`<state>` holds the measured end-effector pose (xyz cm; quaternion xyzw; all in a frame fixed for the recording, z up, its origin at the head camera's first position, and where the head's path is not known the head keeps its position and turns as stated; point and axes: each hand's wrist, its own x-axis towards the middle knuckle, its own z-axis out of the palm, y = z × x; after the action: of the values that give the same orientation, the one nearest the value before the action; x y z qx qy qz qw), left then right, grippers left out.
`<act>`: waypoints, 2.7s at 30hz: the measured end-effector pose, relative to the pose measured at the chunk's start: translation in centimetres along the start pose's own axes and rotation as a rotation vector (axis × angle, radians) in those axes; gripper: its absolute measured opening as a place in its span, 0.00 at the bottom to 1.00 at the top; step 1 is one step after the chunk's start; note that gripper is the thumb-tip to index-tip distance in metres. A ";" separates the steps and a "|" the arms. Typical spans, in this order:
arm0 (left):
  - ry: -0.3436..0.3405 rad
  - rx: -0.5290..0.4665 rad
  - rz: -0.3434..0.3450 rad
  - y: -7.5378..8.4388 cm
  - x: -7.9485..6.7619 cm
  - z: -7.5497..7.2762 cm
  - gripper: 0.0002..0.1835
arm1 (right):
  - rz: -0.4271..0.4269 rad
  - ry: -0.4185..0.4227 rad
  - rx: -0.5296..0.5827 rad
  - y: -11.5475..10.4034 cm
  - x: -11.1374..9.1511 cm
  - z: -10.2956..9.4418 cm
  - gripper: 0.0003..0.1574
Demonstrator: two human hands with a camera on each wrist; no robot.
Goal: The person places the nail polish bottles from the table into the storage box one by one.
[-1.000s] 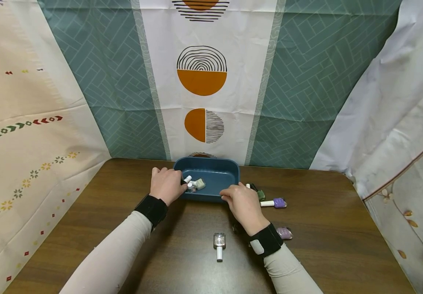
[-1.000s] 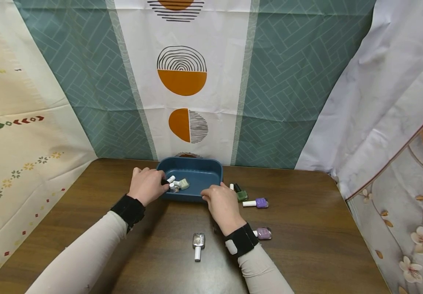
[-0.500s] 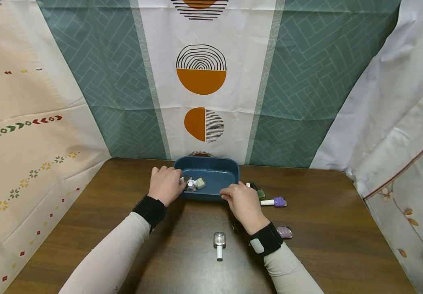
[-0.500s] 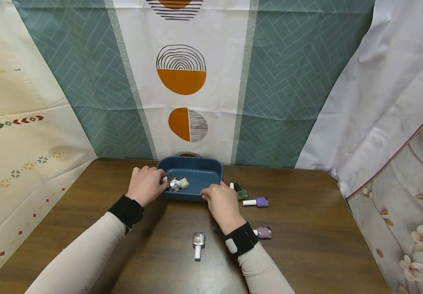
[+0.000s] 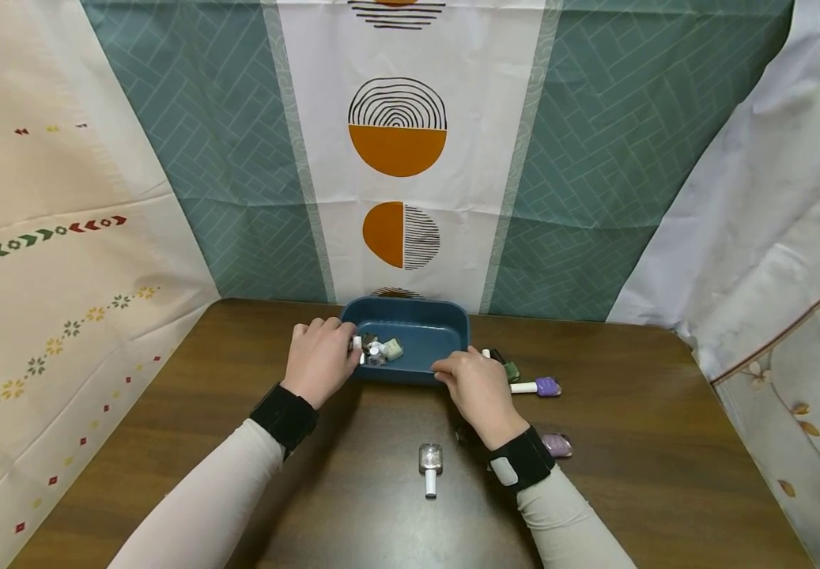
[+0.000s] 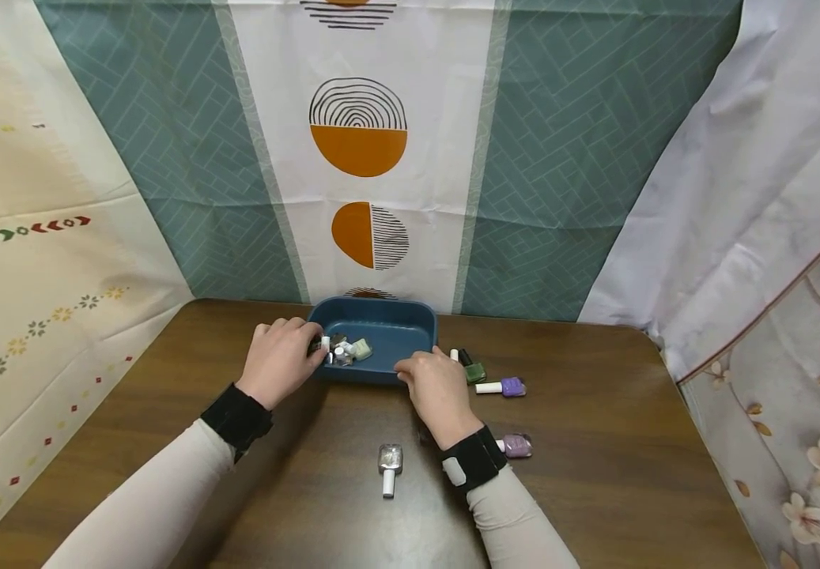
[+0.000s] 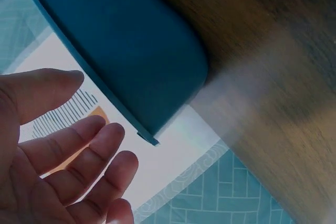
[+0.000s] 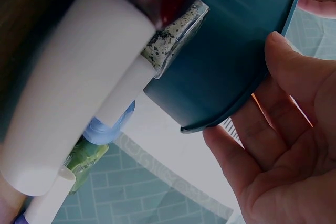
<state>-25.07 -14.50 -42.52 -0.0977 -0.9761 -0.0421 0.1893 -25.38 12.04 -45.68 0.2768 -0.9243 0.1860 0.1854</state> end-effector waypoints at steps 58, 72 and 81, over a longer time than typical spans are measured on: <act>-0.053 -0.051 0.250 7.0 -8.6 -0.4 0.36 | 0.006 -0.016 -0.007 0.1 0.1 -0.1 0.07; -0.091 -0.080 0.312 8.5 -9.9 -0.2 0.37 | 0.001 -0.013 -0.017 0.1 0.1 0.0 0.07; -0.103 -0.089 0.368 9.2 -10.5 0.1 0.38 | -0.010 0.005 -0.023 0.1 0.1 0.0 0.07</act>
<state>-13.68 -7.38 -46.21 -0.2845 -0.9475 -0.0446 0.1389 -25.48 12.10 -45.68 0.2787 -0.9246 0.1752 0.1915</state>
